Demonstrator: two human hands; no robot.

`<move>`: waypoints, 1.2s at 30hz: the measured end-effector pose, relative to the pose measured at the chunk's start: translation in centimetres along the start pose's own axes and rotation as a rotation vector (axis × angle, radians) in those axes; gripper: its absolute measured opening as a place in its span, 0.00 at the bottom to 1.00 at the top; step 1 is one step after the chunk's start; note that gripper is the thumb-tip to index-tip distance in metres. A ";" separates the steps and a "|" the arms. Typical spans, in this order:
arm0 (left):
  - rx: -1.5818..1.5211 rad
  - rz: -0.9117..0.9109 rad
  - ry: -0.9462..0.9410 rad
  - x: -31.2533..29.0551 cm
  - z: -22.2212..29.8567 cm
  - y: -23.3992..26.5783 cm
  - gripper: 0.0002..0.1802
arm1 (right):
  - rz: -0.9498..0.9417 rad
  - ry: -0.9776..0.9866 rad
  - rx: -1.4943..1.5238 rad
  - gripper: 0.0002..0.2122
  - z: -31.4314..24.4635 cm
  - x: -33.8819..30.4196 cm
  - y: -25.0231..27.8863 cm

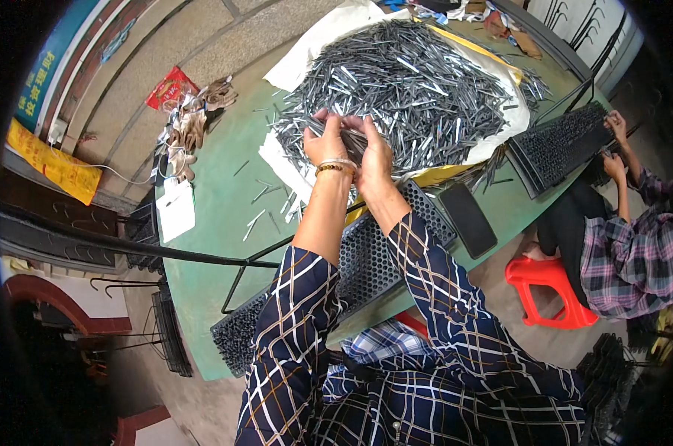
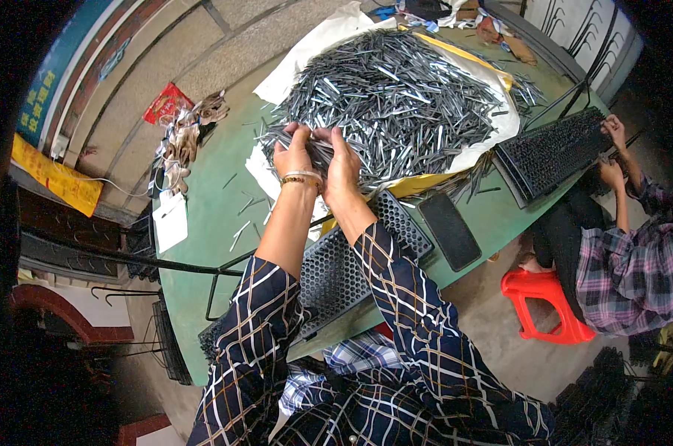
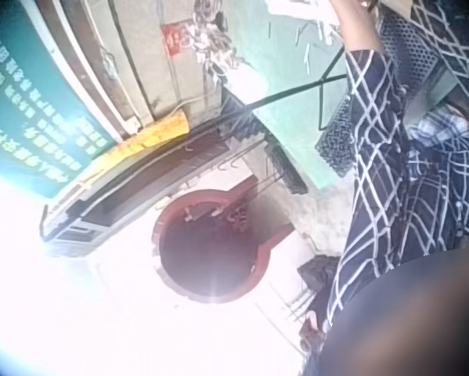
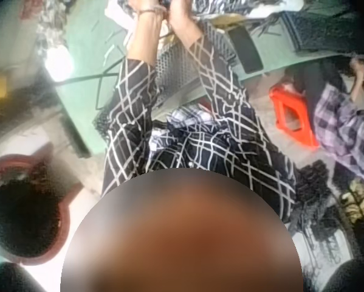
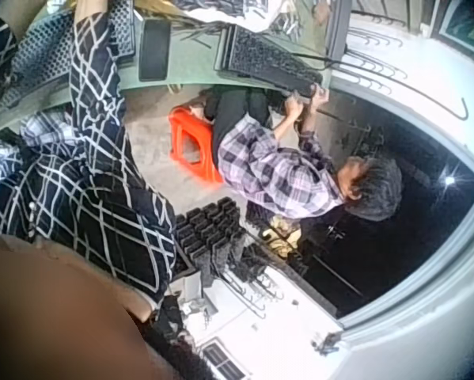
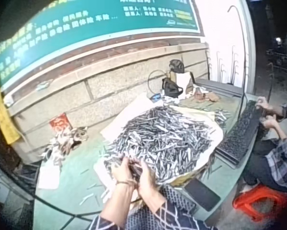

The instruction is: Manually inserting small metal pins into a black mesh or grid frame on an assembly table.

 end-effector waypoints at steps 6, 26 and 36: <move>-0.127 -0.144 0.094 -0.2 0.4 -2.4 0.13 | 0.056 -0.113 0.148 0.10 1.5 0.3 0.2; 0.062 -0.209 0.052 -0.8 1.5 -3.5 0.27 | 0.028 -0.308 0.334 0.17 4.2 2.0 -0.3; 0.424 -0.265 0.007 -1.5 -1.7 -1.7 0.29 | 0.256 -0.102 0.043 0.10 2.0 2.4 2.8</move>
Point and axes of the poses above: each hand's wrist, its own x-axis towards the middle knuckle, its own y-axis out of the back of the hand, z = x × y, the point moved 9 cm from there along x, towards the middle knuckle, and after that the axes turned 11 degrees about y, right-handed, at the moved point
